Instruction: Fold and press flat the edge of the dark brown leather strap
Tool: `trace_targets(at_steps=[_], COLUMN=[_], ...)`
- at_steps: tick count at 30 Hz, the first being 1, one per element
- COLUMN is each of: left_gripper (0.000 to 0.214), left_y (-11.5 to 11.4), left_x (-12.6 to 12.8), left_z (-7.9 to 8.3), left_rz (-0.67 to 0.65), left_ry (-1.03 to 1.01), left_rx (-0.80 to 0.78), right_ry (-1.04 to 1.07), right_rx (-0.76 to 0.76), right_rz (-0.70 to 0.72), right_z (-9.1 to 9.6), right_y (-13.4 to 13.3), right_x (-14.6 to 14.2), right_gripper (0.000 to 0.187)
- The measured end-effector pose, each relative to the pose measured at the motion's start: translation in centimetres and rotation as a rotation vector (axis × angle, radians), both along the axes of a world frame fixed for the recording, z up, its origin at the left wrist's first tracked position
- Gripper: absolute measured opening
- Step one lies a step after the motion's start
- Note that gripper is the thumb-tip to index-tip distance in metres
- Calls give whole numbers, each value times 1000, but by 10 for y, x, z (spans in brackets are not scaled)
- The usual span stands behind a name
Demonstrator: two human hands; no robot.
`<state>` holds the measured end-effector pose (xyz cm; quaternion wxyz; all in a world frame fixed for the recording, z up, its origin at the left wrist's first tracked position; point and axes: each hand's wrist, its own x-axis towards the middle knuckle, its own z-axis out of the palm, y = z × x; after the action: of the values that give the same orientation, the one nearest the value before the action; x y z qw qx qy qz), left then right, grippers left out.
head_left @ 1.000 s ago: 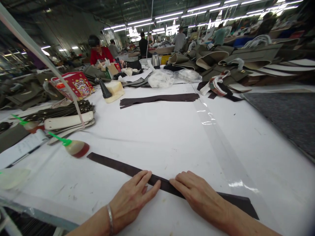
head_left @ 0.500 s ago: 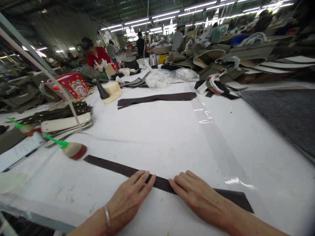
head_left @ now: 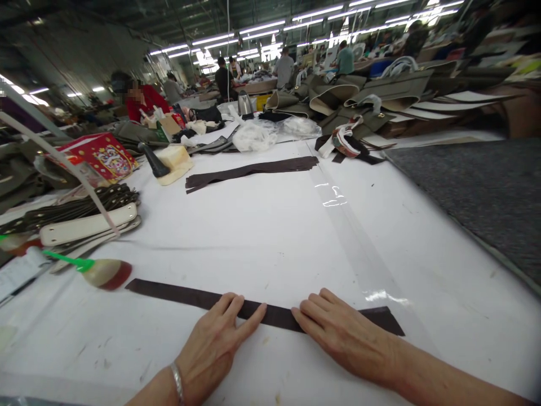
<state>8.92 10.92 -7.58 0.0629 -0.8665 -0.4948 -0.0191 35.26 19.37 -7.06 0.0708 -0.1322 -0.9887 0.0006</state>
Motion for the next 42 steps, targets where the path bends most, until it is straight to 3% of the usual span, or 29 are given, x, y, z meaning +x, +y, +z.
trace_targets(at_steps=[7,13,22,29,33,42], left_gripper=[54,40,64,57,54,70], left_y=[8,16,20,23,24,29], left_x=[10,14,39,51,53,75], left_z=[0,0,10,3,-2,7], left_rz=[-69,-210,-171,-233,-280,-175], left_ry=[-67,-111,51,4,3,45], left_rx=[174,34,-79,48,-57,-265], right_ry=[9,12,17,19,3,-3], right_rx=[7,17,13,10,8,12], right_rz=[-16,-24,-63,-113,-119,-118], right_z=[-1,-1,-2,0,2,1], right_y=[-1,0,-3,-2,-2,-2], right_x=[17,32,61,80,89,105], right_gripper=[19,21,23,17,18,16])
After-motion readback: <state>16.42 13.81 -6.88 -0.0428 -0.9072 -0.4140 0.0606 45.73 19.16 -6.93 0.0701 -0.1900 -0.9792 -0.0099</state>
